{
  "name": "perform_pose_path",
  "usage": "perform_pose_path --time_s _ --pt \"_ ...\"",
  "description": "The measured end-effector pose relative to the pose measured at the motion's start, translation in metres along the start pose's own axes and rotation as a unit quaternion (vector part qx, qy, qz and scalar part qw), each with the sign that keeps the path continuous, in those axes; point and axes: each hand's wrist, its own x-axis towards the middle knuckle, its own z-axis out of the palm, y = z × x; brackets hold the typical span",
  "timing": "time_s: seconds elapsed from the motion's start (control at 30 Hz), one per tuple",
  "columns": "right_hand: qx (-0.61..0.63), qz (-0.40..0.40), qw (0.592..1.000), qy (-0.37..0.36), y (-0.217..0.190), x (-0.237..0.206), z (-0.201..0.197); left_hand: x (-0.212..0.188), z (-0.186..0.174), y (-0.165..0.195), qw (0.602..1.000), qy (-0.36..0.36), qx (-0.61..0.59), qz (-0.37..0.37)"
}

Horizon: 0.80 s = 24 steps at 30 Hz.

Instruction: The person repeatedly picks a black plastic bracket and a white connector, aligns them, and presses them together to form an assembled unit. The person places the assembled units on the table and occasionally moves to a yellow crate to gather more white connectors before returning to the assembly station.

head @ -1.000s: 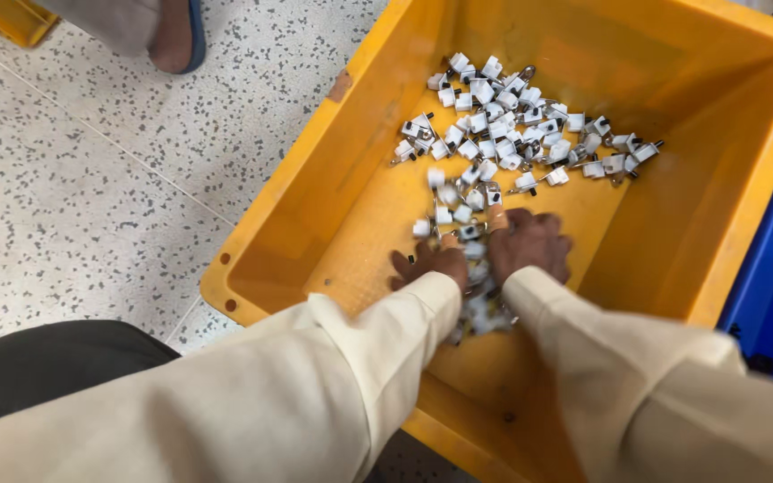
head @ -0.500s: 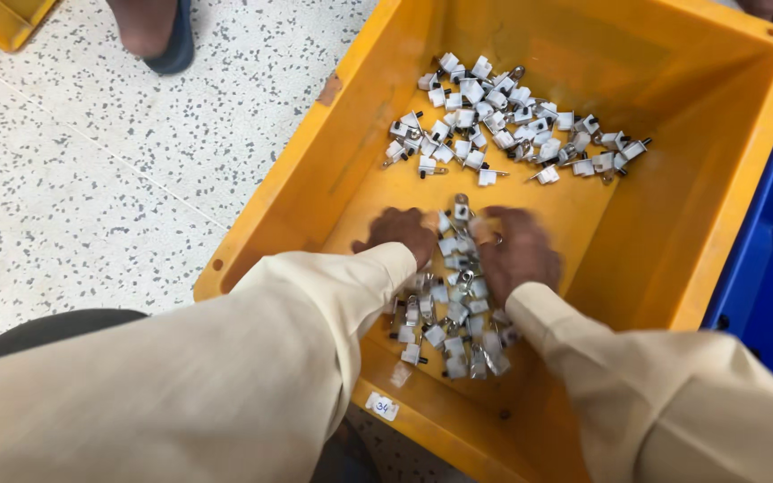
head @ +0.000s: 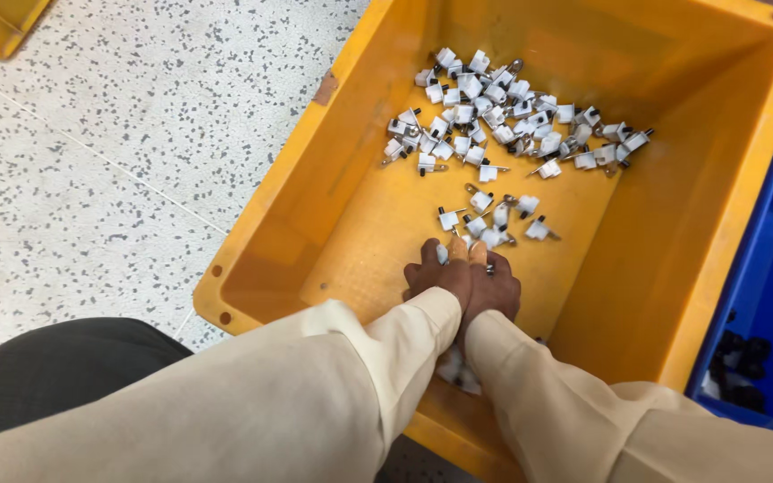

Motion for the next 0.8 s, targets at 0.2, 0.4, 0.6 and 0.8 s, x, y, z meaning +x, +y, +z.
perform_pose_path --time_s 0.2,0.4,0.6,0.8 --pt "0.413 0.180 0.890 -0.075 -0.032 -0.017 0.008 0.003 -0.006 0.008 0.988 0.038 -0.131 0.073" --pt "0.477 0.220 0.850 -0.044 -0.073 -0.011 -0.008 0.010 0.002 0.025 0.961 0.064 -0.179 0.200" --pt "0.520 0.167 0.832 -0.095 -0.120 -0.008 -0.040 -0.024 -0.007 0.070 0.937 0.116 -0.147 0.295" --pt "0.607 0.096 0.743 -0.267 -0.192 -0.032 -0.115 -0.144 -0.048 0.139 0.928 0.140 -0.161 0.306"
